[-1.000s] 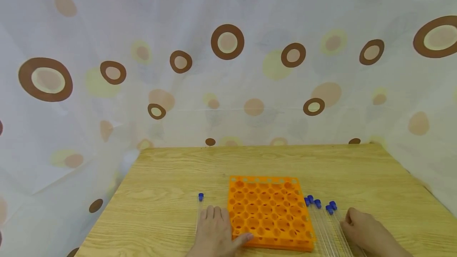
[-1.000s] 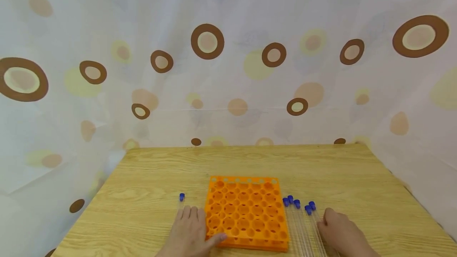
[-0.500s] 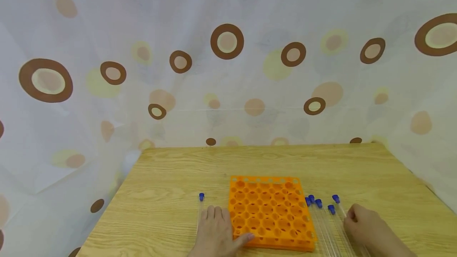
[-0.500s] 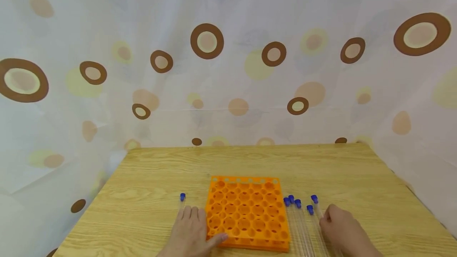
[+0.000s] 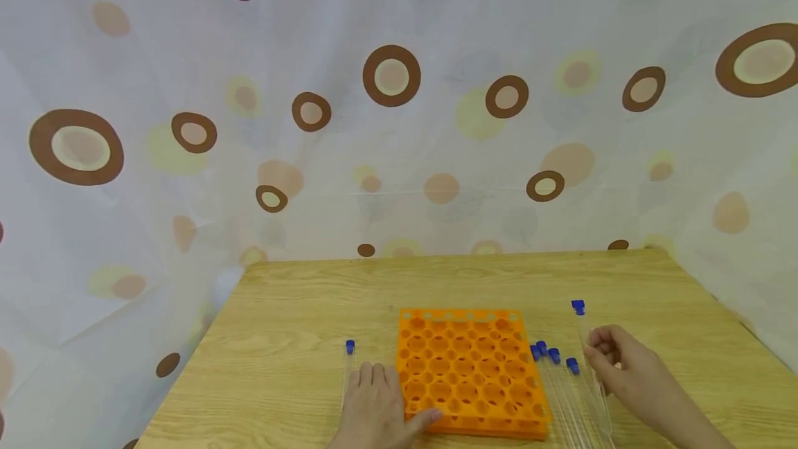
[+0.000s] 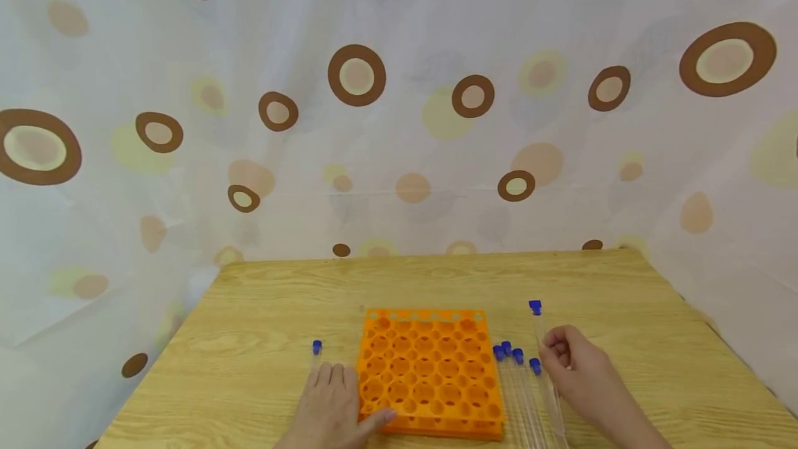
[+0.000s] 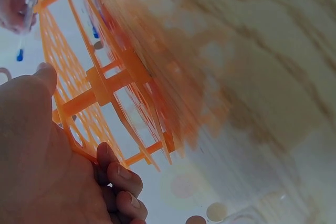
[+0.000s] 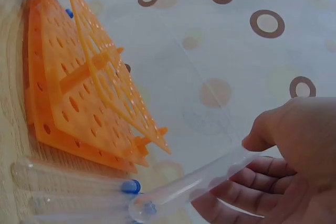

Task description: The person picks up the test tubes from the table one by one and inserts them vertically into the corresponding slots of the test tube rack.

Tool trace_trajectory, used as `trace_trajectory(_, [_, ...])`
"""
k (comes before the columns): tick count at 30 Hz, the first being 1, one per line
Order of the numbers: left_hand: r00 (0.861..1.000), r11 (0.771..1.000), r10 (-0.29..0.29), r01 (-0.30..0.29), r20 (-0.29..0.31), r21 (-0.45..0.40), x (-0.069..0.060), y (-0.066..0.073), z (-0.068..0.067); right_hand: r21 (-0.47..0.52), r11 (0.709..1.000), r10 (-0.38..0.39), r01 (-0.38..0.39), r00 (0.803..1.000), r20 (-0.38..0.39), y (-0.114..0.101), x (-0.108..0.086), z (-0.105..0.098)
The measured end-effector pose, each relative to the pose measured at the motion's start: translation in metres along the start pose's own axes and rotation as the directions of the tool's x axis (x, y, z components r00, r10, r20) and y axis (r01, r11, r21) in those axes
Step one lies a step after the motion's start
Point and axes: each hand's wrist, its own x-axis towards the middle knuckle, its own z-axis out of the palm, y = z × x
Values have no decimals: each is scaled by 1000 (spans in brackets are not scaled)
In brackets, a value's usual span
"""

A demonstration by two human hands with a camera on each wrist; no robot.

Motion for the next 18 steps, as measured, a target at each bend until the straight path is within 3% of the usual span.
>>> trace_trajectory(4, [1000,1000,-2,2,-14,4,0,0,0,78,992,-101,104,994,-38,-11,-2,4])
trace_trajectory(9, [999,1000,-2,2,-47,2,0,0,0,120,959,-248,257,965,-86,-18,-4,10])
trace_trajectory(13, [1000,1000,-11,11,-29,-5,-1,0,1,159,895,-400,417,907,-130,-23,-8,16])
trace_trajectory(18, [1000,1000,-18,18,5,-9,0,0,0,237,775,-564,586,810,-158,-29,-12,24])
